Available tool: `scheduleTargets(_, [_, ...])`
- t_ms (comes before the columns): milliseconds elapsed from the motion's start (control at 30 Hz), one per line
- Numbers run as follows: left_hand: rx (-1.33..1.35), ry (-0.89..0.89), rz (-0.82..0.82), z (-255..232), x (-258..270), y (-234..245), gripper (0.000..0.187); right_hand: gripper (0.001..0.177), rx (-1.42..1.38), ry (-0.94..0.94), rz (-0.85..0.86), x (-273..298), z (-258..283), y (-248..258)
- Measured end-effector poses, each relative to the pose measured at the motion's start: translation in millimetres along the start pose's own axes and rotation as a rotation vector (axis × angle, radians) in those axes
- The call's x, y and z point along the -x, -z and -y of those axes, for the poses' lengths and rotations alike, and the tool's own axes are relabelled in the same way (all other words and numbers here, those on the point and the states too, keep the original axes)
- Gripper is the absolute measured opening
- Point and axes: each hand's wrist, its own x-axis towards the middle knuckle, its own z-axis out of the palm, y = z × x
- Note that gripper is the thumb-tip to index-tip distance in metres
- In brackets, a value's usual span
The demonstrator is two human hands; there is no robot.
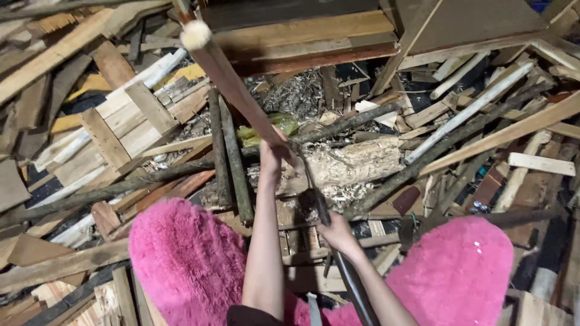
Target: Shaving bark and wood from a branch using a drawknife
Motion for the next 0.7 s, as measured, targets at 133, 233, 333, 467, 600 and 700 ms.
scheduleTargets(133, [0.085,0.077,0.166,-9.0,8.4,1.8,0.033,0.019,-0.079,0.071,-0.037,65.2,91.9,31.1])
scheduleTargets(233, [0.091,0.026,0.185,4.5,6.5,10.8,0.030,0.029,0.061,0.064,-0.054,64.3,77.5,22.3])
scheduleTargets(333, [0.102,-0.037,0.244,-2.1,3.4,9.6,0.025,0.031,0.178,-0.044,-0.029,12.7,1.7,3.2])
scheduleTargets(467, [0.066,-0.036,0.292,26.2,-12.6,22.3,0.027,0.024,0.122,-0.120,0.028,-7.7,-18.1,0.4])
scheduleTargets(600, [0.052,0.038,0.275,0.9,6.2,17.9,0.030,0.019,0.103,-0.069,-0.002,25.9,48.3,13.2])
scheduleTargets(700, [0.023,0.045,0.317,-11.6,14.0,14.5,0.039,0.016,0.037,-0.007,-0.023,31.4,49.3,12.8])
